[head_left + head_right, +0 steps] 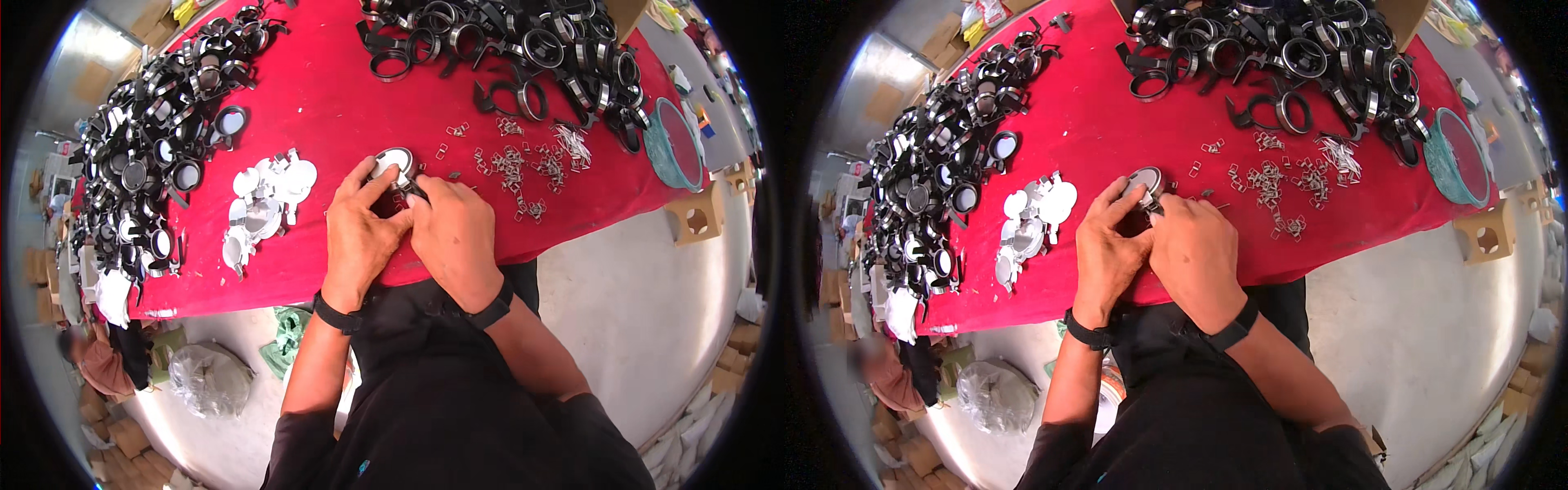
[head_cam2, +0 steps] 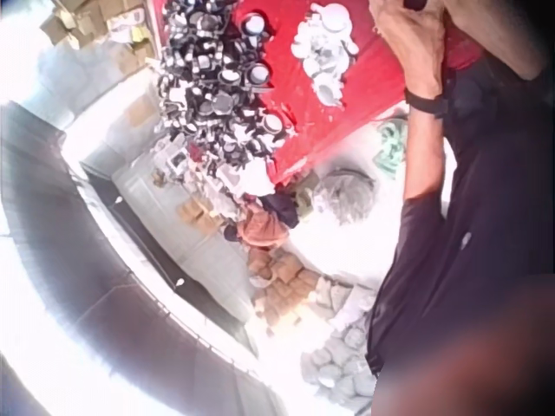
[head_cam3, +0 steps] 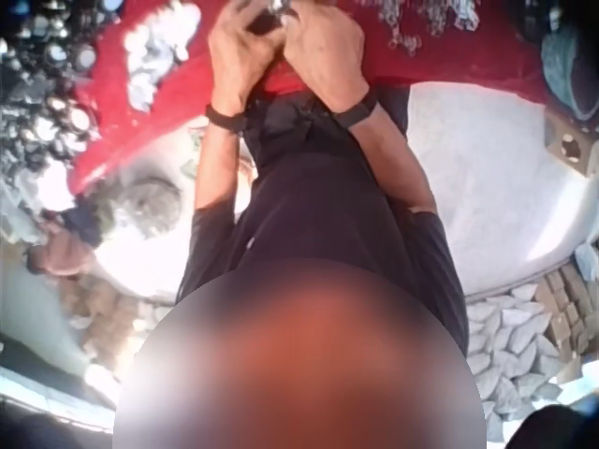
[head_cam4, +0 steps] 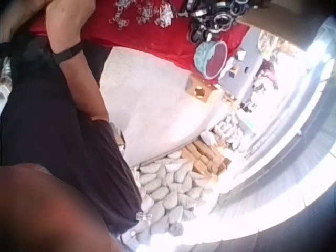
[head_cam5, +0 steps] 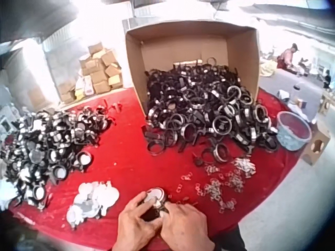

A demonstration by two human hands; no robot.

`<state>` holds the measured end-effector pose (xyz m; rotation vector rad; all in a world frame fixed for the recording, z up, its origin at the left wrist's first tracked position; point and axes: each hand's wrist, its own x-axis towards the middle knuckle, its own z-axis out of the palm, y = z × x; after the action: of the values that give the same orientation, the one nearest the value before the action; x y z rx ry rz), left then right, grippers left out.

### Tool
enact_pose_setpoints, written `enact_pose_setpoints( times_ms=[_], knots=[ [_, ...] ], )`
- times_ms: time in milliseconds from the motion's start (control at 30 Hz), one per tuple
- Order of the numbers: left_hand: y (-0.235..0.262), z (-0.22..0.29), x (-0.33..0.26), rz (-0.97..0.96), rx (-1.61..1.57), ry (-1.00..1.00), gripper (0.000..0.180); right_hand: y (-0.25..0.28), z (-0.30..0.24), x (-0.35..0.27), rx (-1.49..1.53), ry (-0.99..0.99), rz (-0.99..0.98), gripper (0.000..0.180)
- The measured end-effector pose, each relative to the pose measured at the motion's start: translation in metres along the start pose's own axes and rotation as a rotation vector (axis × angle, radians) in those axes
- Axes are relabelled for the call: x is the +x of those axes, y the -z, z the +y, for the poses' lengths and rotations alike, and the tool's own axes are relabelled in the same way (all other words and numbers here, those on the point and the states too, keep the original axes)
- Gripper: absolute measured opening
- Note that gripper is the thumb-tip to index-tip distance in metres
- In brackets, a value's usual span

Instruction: The recorder is assembling circular components by placing a metal disk inside a plastic ring and securing it with small metal clips.

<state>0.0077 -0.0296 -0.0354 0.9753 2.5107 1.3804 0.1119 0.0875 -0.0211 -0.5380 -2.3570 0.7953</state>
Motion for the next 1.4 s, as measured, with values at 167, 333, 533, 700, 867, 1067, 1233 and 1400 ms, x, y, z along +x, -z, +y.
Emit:
enact_pose_setpoints(
  times_ms=[167, 333, 533, 700, 867, 1067, 1233, 1400],
  knots=[
    [0.005, -0.003, 0.002, -0.047, 0.009, -0.001, 0.072, 0.014, 0.014, -0.008, 0.123, 0.124, 0.093, 0.022],
    [0.015, -0.013, 0.009, -0.161, -0.611, 0.152, 0.079, 0.060, 0.047, -0.019, 0.292, -0.152, 0.072, 0.019],
    [0.038, -0.013, 0.009, -0.293, -1.077, 0.113, 0.094, 0.113, 0.123, -0.012, 0.124, -0.243, 0.183, 0.024],
    [0.043, -0.007, 0.013, -0.402, -1.356, 0.097, 0.094, 0.132, 0.166, -0.010, 0.151, -0.314, 0.223, 0.025],
    [0.041, 0.001, 0.013, -0.442, -1.545, 0.165, 0.107, 0.135, 0.168, -0.016, 0.436, -0.662, 0.174, 0.030],
    [0.042, 0.008, 0.015, -0.451, -1.453, 0.130, 0.104, 0.130, 0.149, -0.009, 0.600, -0.651, 0.205, 0.035],
    [0.027, 0.000, 0.007, -0.186, -0.623, -0.004, 0.075, 0.113, 0.102, -0.015, 0.836, -0.560, -0.105, 0.053],
    [0.016, -0.013, -0.005, -0.082, -0.145, 0.002, 0.078, 0.057, 0.060, -0.006, 0.754, -0.454, -0.308, 0.030]
  ],
)
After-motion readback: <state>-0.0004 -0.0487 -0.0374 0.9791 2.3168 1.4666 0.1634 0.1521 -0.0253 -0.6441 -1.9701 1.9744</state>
